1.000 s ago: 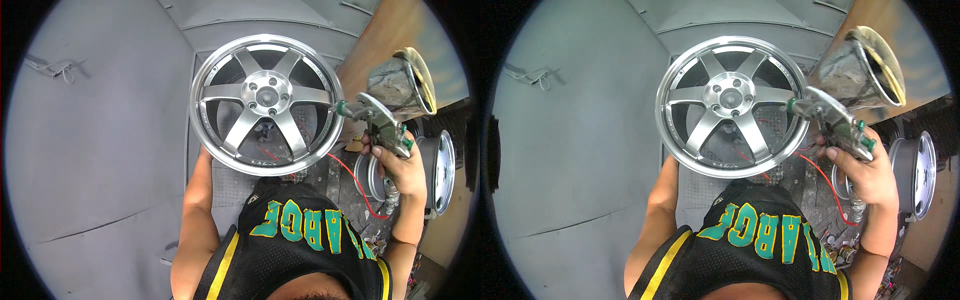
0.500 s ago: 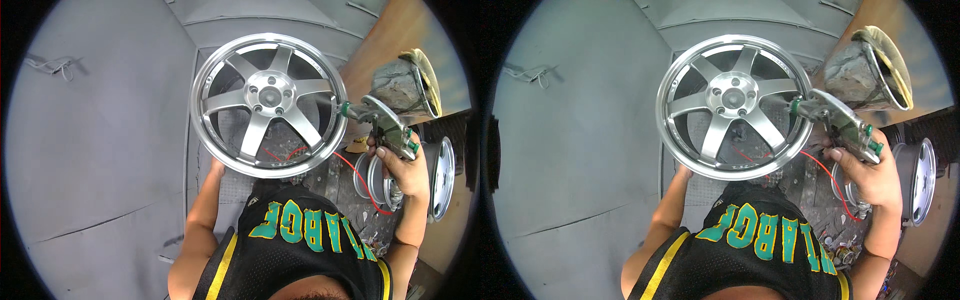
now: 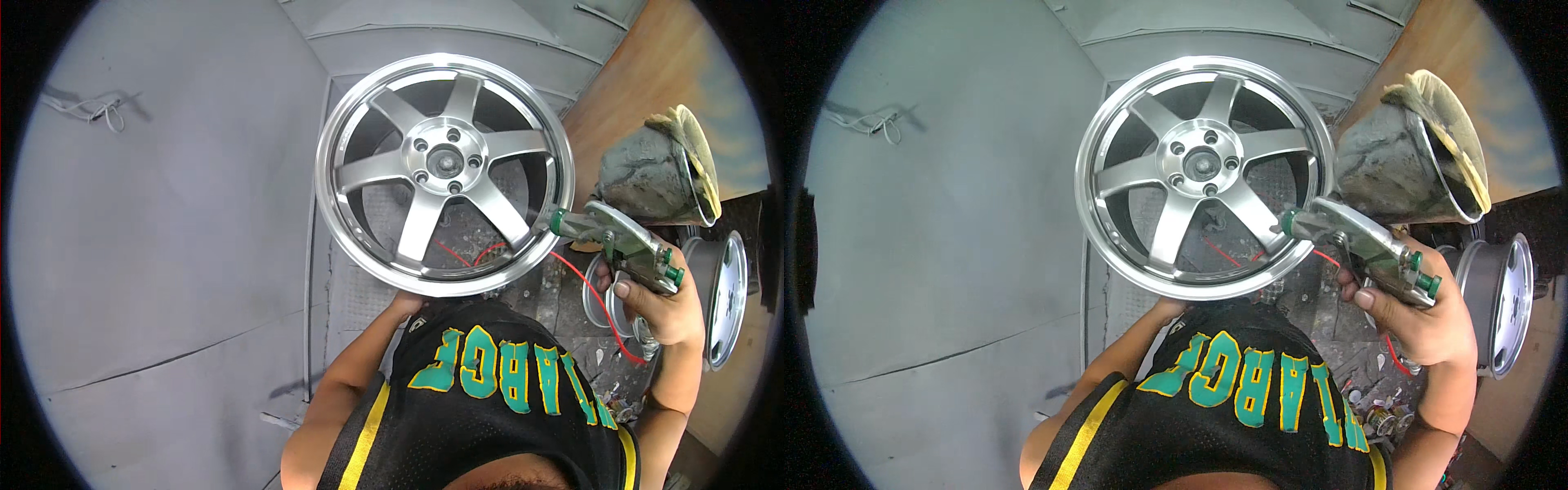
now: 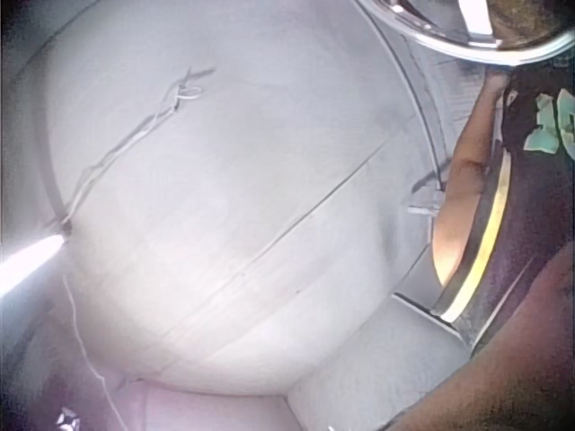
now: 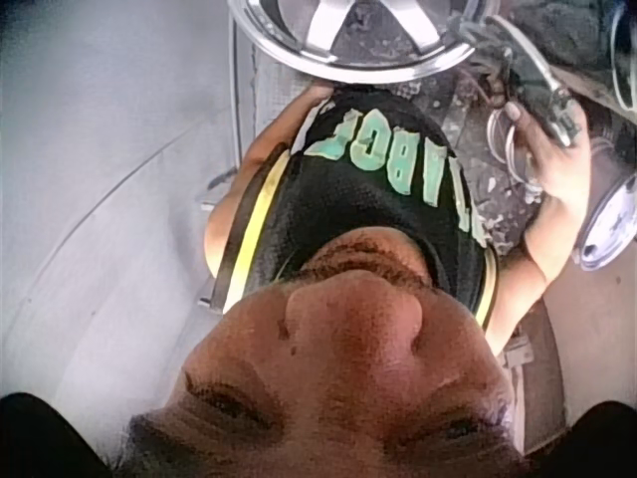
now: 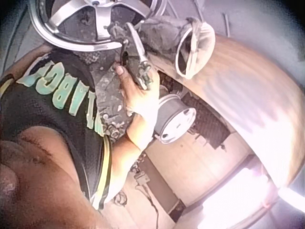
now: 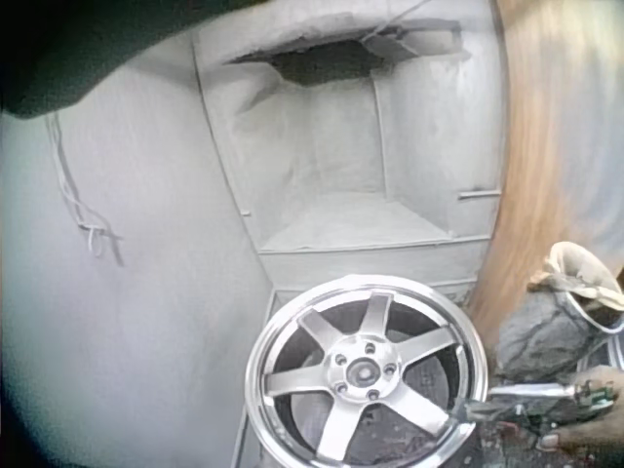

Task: Cleaning and spray painting an automotive wheel rim in a workshop.

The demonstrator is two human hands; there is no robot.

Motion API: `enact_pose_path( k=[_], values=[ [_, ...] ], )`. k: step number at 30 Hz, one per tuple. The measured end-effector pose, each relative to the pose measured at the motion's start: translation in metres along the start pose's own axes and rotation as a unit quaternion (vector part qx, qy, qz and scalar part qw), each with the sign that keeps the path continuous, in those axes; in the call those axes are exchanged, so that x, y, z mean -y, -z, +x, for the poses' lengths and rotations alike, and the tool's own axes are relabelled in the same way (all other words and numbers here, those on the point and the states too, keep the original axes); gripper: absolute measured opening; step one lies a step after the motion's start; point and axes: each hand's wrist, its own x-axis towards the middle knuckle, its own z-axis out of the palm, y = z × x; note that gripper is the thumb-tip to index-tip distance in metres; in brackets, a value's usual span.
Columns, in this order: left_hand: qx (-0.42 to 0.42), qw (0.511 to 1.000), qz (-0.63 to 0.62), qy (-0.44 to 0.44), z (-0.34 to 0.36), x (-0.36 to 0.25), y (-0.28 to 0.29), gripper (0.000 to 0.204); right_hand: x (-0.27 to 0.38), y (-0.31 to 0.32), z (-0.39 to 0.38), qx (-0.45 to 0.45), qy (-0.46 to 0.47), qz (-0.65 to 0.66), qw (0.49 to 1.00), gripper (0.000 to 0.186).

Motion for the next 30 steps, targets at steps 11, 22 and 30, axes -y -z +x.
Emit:
enact_pose_path(
  k=[11,22,30],
  values=[
    [-0.209,0.956,-0.199,0.051,0.010,0.016,0.083,0.034,-0.012,0.001,-0.012,-0.122,0.013,-0.046,0.991,0.057],
    [-0.143,0.849,-0.507,-0.038,0.020,-0.049,0.136,0.041,-0.011,-0.004,0.001,-0.036,0.046,0.023,0.998,0.045],
    [-0.119,0.911,-0.394,0.034,-0.015,-0.041,0.032,0.041,-0.022,0.005,-0.013,-0.159,0.002,-0.067,0.985,0.048]
  ],
)
